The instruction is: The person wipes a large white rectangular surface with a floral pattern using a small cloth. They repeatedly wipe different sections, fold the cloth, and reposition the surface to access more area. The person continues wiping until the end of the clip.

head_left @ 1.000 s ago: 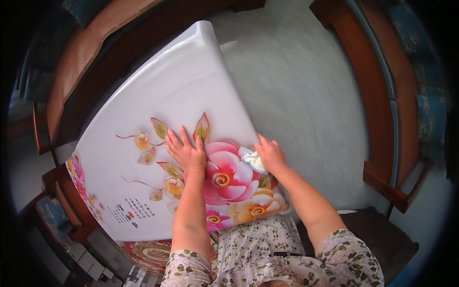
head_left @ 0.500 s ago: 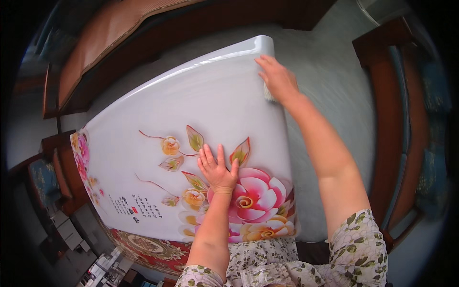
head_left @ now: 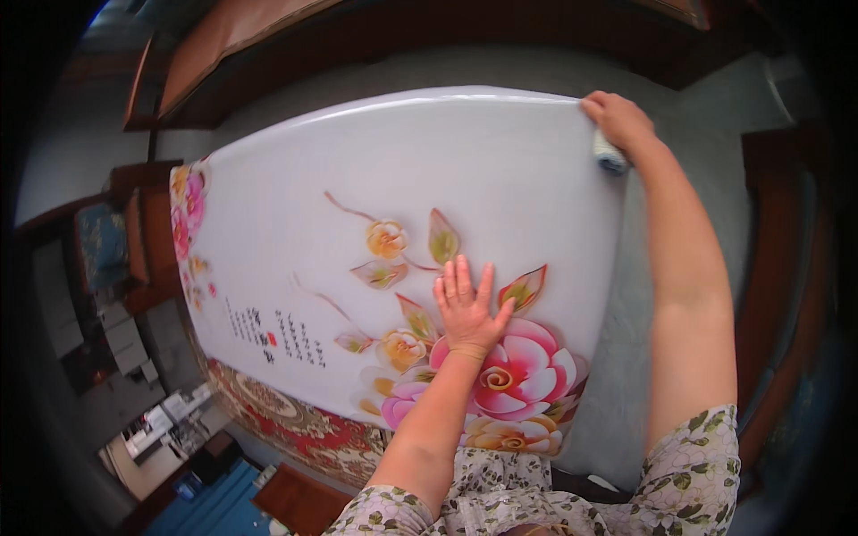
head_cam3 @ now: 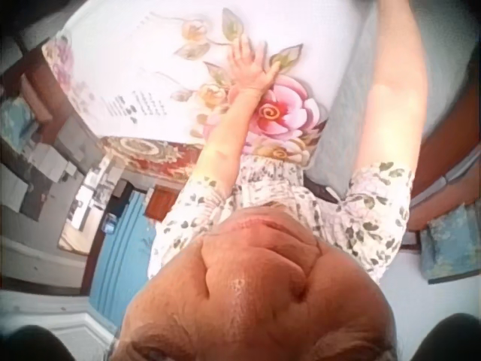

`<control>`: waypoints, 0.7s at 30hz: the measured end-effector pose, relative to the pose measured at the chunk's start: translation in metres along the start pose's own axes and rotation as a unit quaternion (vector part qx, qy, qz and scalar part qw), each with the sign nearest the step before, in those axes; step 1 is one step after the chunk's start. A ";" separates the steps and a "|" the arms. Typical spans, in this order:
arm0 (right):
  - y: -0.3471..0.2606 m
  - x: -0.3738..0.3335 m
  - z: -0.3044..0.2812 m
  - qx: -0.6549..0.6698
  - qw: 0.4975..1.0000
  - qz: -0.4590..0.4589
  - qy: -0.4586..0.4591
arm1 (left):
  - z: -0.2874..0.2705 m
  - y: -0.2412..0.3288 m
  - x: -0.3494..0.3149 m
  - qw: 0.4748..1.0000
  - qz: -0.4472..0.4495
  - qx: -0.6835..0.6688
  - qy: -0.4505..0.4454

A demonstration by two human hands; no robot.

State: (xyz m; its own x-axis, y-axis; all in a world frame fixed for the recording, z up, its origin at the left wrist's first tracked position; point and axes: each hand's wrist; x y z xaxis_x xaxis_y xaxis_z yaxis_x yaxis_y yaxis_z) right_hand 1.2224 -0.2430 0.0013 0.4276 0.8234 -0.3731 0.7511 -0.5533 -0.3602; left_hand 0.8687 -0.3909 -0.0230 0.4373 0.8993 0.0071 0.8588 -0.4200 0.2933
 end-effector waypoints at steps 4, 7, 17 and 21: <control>0.015 0.016 0.002 -0.025 0.999 0.023 -0.012 | 0.001 -0.001 -0.002 1.000 -0.002 -0.010 -0.010; 0.004 0.019 0.005 -0.044 0.996 0.078 -0.010 | 0.000 -0.002 -0.003 1.000 -0.006 -0.020 -0.003; 0.058 -0.086 0.053 0.214 0.920 0.004 0.327 | 0.010 0.001 -0.002 0.999 0.018 -0.036 0.034; 0.073 -0.243 0.075 0.488 0.845 0.090 0.199 | 0.017 0.000 -0.006 0.998 0.019 -0.006 0.055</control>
Point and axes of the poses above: each hand's wrist, its own x-axis towards the middle knuckle, its own z-axis out of the palm, y = z × x, and after that the axes turned 3 degrees about -z, right-handed
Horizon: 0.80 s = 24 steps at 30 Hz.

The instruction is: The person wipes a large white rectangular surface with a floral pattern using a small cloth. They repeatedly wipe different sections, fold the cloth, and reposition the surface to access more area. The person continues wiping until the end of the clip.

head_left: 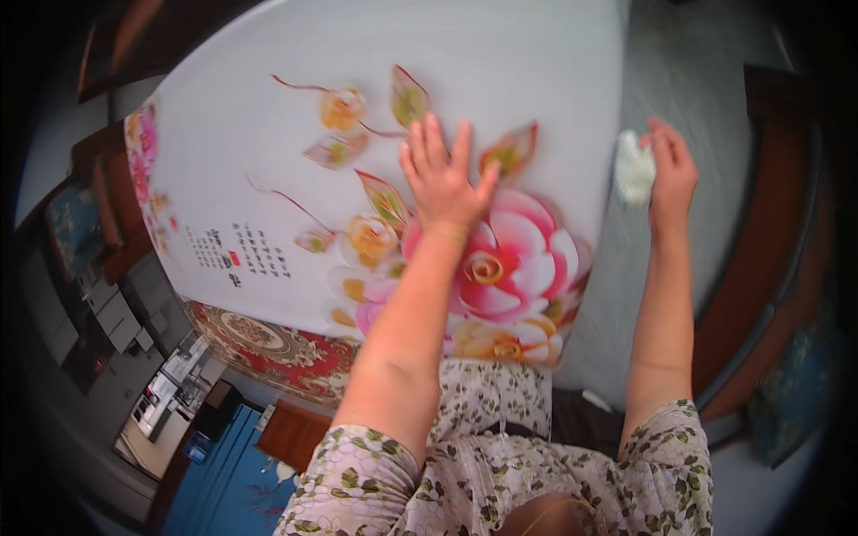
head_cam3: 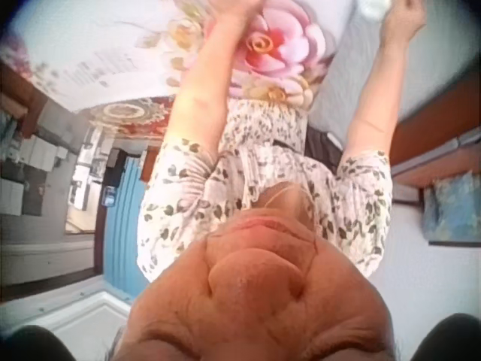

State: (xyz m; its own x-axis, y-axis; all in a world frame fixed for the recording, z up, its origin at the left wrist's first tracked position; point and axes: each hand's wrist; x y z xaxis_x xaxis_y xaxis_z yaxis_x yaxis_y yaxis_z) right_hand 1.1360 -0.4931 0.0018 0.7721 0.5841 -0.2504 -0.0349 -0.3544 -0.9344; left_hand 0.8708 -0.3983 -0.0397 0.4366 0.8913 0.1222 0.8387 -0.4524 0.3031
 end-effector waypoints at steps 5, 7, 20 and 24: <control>0.010 -0.211 -0.048 0.078 0.797 0.394 -0.451 | 0.010 -0.016 -0.004 0.996 0.042 0.044 0.067; 0.038 -0.291 -0.052 0.112 0.732 0.448 -0.501 | 0.014 -0.011 -0.004 0.996 0.054 0.039 0.057; 0.123 -0.413 0.009 0.418 0.733 0.523 -0.118 | 0.006 0.002 -0.008 0.996 0.065 0.054 0.030; 0.129 -0.413 0.009 0.383 0.774 0.483 -0.143 | 0.000 0.009 -0.006 0.996 0.061 0.054 0.023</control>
Point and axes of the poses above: each hand's wrist, its own x-axis towards the middle knuckle, its own z-axis out of the palm, y = z × x, and after that the axes turned 3 degrees about -z, right-handed
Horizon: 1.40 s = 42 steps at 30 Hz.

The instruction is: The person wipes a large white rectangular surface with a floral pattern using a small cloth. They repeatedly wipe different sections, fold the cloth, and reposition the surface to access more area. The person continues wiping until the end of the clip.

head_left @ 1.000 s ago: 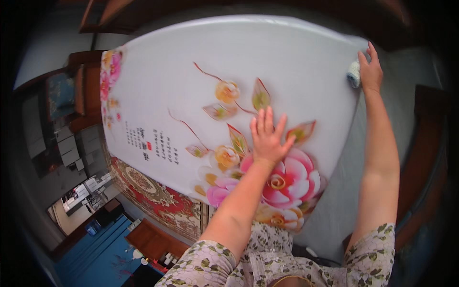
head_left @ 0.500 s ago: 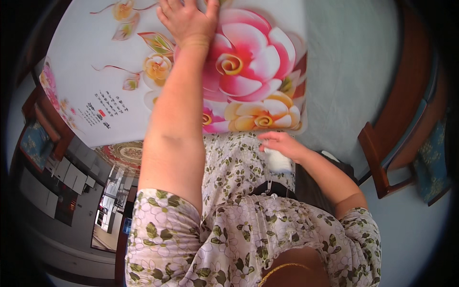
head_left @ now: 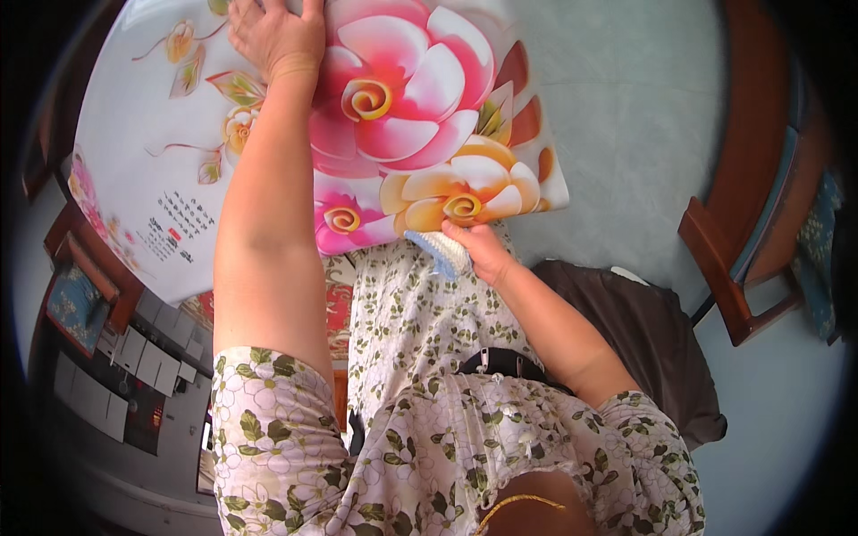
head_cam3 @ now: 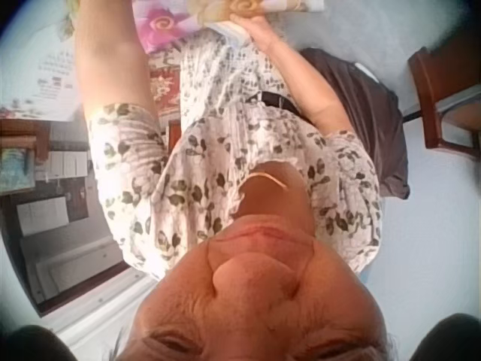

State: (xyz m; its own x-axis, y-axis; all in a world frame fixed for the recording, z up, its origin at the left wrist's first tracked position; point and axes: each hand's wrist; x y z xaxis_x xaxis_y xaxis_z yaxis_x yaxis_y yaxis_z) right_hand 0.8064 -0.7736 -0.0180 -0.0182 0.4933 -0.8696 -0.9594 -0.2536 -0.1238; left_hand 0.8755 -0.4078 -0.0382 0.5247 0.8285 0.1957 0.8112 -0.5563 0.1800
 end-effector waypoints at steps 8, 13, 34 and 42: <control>0.002 0.007 -0.011 -0.187 0.981 -0.054 0.003 | 0.023 -0.021 0.001 0.998 0.018 -0.009 0.052; 0.002 0.006 -0.019 -0.278 0.956 -0.096 0.007 | 0.013 -0.011 0.002 0.999 -0.007 0.006 0.030; -0.156 -0.008 -0.045 -0.519 0.786 -0.265 0.207 | -0.043 -0.038 -0.015 0.976 -0.064 -0.203 -0.043; -0.144 0.016 -0.055 -0.249 0.961 -0.097 0.071 | -0.134 -0.048 -0.217 0.965 0.011 -0.140 -0.221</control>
Point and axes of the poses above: each hand's wrist, its own x-axis towards the middle knuckle, its own z-axis out of the palm, y = z × x, and after that the axes turned 3 degrees about -z, right-handed
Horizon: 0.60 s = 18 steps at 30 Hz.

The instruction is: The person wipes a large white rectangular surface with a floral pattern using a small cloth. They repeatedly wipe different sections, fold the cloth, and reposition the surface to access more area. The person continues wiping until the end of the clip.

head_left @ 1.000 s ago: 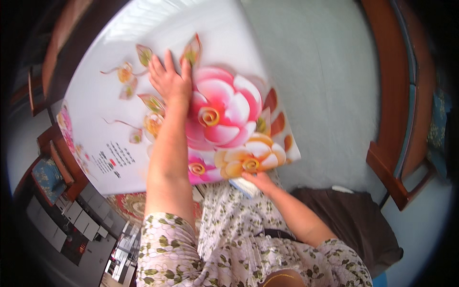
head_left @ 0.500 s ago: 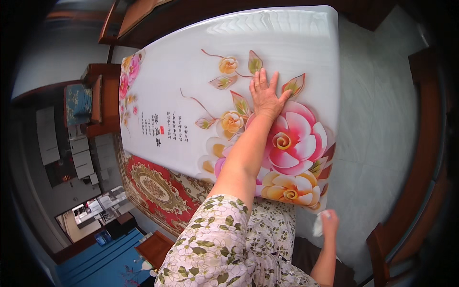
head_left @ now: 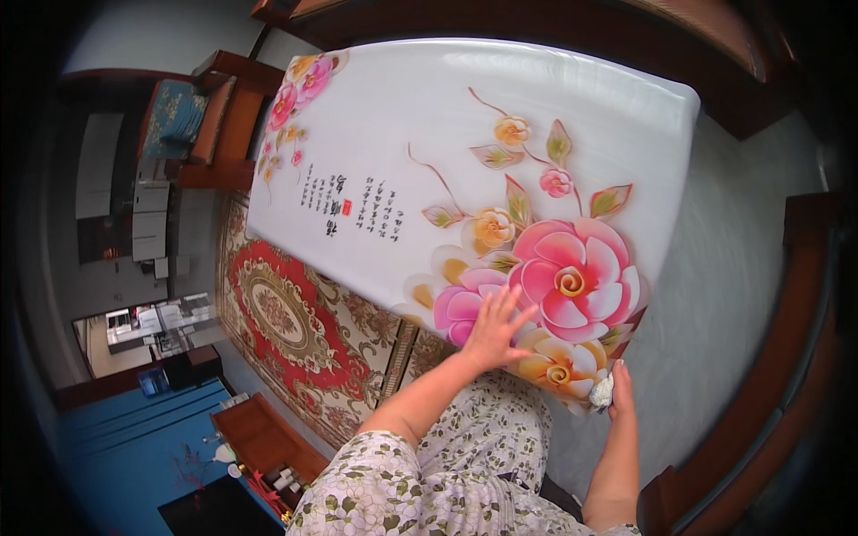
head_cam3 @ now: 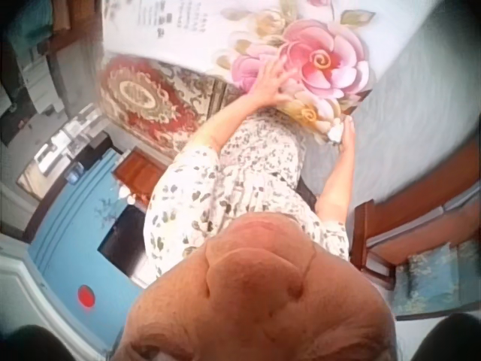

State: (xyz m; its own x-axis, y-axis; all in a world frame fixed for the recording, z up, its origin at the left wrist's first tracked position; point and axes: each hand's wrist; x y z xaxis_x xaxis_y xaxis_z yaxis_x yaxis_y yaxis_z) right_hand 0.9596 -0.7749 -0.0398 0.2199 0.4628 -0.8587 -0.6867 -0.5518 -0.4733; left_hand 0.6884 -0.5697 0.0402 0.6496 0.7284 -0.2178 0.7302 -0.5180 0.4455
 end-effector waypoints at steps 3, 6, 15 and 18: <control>0.001 0.002 0.002 0.001 0.999 0.006 0.033 | 0.015 0.005 -0.018 0.996 -0.036 -0.010 -0.077; 0.002 0.002 -0.004 0.022 0.998 0.013 0.050 | 0.031 0.005 -0.017 0.997 -0.044 0.005 -0.055; 0.008 0.000 0.011 0.052 0.992 -0.040 0.109 | 0.035 -0.001 -0.019 0.998 -0.037 -0.015 -0.049; 0.011 0.000 0.013 0.049 0.991 -0.039 0.120 | 0.039 -0.005 -0.023 0.999 -0.029 -0.010 -0.022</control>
State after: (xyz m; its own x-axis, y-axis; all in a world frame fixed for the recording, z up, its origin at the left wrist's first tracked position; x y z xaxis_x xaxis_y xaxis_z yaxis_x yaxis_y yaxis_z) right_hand 0.9428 -0.7720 -0.0430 0.4249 0.3164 -0.8482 -0.7229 -0.4454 -0.5283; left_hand 0.6787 -0.6013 0.0092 0.6150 0.7366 -0.2814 0.7629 -0.4656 0.4486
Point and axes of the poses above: each hand's wrist, its own x-axis towards the middle knuckle, its own z-axis out of the palm, y = z × x, and after that the axes turned 3 degrees about -z, right-handed
